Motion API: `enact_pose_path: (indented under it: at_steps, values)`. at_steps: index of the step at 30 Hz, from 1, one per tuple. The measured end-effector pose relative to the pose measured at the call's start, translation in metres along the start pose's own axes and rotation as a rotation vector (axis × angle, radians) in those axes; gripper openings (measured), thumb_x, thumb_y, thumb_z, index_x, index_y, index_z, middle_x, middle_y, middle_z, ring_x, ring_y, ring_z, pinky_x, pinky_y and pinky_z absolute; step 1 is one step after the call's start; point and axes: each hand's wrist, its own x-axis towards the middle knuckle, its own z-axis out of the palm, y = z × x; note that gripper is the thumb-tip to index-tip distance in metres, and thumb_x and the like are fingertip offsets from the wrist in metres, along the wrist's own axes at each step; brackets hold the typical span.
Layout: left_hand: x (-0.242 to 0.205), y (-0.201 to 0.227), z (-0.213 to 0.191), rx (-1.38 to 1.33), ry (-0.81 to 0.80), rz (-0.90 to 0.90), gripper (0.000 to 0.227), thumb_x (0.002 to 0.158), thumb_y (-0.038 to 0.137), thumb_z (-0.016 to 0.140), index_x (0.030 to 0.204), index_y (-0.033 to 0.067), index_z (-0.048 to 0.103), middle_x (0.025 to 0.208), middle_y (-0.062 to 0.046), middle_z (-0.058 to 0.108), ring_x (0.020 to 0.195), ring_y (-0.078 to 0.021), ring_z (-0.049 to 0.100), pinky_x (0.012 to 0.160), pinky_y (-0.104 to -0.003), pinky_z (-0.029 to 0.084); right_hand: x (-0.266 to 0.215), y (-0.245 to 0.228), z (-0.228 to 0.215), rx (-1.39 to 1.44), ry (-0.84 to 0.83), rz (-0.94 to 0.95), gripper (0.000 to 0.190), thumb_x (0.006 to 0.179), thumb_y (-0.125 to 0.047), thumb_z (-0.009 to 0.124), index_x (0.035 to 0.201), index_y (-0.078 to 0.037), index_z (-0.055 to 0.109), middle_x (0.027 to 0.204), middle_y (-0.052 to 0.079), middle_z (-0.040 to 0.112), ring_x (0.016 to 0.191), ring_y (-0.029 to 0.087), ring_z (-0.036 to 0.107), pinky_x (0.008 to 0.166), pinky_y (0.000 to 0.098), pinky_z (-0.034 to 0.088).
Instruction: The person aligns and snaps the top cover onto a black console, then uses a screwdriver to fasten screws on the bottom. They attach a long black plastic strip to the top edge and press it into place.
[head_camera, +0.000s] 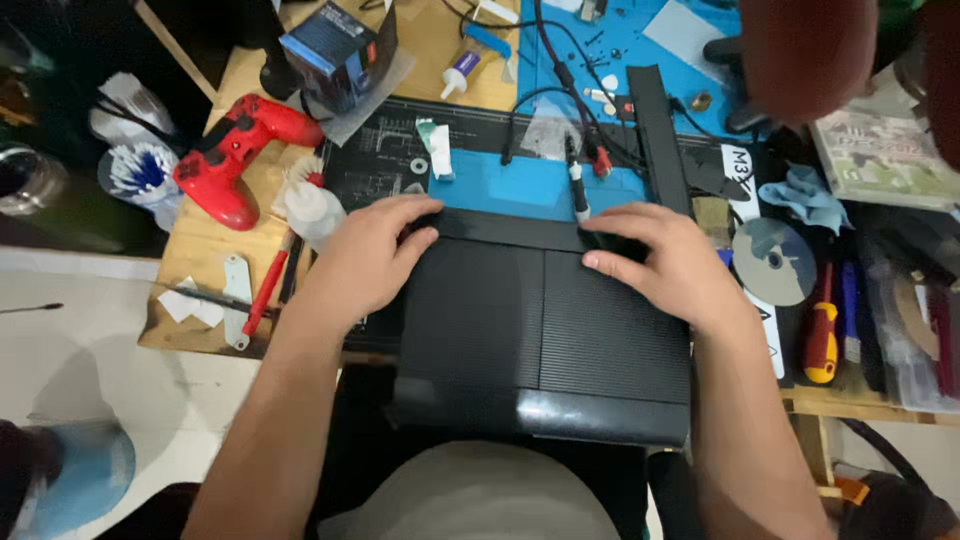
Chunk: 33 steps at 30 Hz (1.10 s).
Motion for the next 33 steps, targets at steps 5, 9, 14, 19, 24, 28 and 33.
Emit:
enact_pose_path:
  at_steps: [5, 9, 14, 19, 24, 28, 33]
  values:
    - [0.004, -0.019, 0.013, 0.035, 0.084, 0.057, 0.042, 0.125, 0.025, 0.053, 0.155, 0.0029, 0.073, 0.147, -0.024, 0.078, 0.141, -0.0443, 0.072, 0.119, -0.054, 0.056, 0.01, -0.004, 0.004, 0.007, -0.011, -0.04, 0.036, 0.104, -0.018, 0.088, 0.139, -0.009, 0.086, 0.13, 0.026, 0.083, 0.129, 0.057, 0.076, 0.105, 0.0683, 0.063]
    - [0.008, -0.025, 0.021, 0.036, 0.165, 0.057, 0.045, 0.128, 0.033, 0.049, 0.151, 0.0055, 0.077, 0.137, -0.02, 0.083, 0.134, -0.0405, 0.077, 0.115, -0.051, 0.059, 0.015, -0.004, 0.0, -0.021, -0.025, -0.028, 0.028, 0.111, -0.019, 0.081, 0.137, -0.012, 0.088, 0.125, 0.02, 0.086, 0.122, 0.049, 0.08, 0.101, 0.0611, 0.066]
    - [0.012, -0.022, 0.018, -0.06, 0.185, 0.049, 0.046, 0.129, 0.029, 0.047, 0.151, 0.0004, 0.076, 0.133, -0.025, 0.083, 0.13, -0.0445, 0.077, 0.112, -0.054, 0.06, 0.023, -0.003, -0.001, -0.063, -0.054, -0.034, 0.024, 0.115, -0.023, 0.078, 0.134, -0.013, 0.088, 0.121, 0.018, 0.087, 0.118, 0.047, 0.082, 0.097, 0.0589, 0.066]
    - [0.009, -0.016, 0.018, -0.083, 0.215, 0.03, 0.046, 0.129, 0.026, 0.047, 0.153, -0.0015, 0.075, 0.133, -0.026, 0.083, 0.129, -0.0466, 0.077, 0.111, -0.057, 0.06, 0.021, -0.004, -0.004, -0.071, -0.048, -0.031, 0.024, 0.116, -0.022, 0.077, 0.135, -0.013, 0.089, 0.119, 0.018, 0.088, 0.115, 0.046, 0.082, 0.097, 0.0581, 0.066]
    - [0.001, -0.006, 0.013, -0.085, 0.245, 0.023, 0.045, 0.126, 0.019, 0.046, 0.158, -0.0023, 0.07, 0.134, -0.031, 0.082, 0.129, -0.0501, 0.076, 0.108, -0.063, 0.06, 0.02, -0.006, -0.003, -0.059, -0.055, -0.037, 0.025, 0.116, -0.02, 0.077, 0.135, -0.01, 0.088, 0.124, 0.02, 0.087, 0.12, 0.049, 0.08, 0.1, 0.0599, 0.064]
    - [-0.002, -0.002, 0.011, -0.171, 0.255, 0.056, 0.049, 0.125, 0.014, 0.039, 0.159, -0.0116, 0.063, 0.14, -0.037, 0.077, 0.133, -0.0558, 0.073, 0.11, -0.066, 0.058, 0.02, -0.007, -0.003, -0.04, -0.064, -0.055, 0.025, 0.116, -0.019, 0.076, 0.135, -0.008, 0.087, 0.124, 0.024, 0.086, 0.12, 0.052, 0.08, 0.1, 0.0618, 0.063]
    - [-0.006, 0.005, 0.011, -0.193, 0.302, 0.038, 0.046, 0.125, 0.014, 0.041, 0.158, -0.0086, 0.064, 0.14, -0.035, 0.078, 0.132, -0.0548, 0.074, 0.109, -0.067, 0.059, 0.019, -0.006, -0.001, -0.024, -0.035, -0.029, 0.024, 0.116, -0.017, 0.078, 0.135, -0.007, 0.088, 0.124, 0.021, 0.087, 0.119, 0.049, 0.081, 0.102, 0.0581, 0.064]
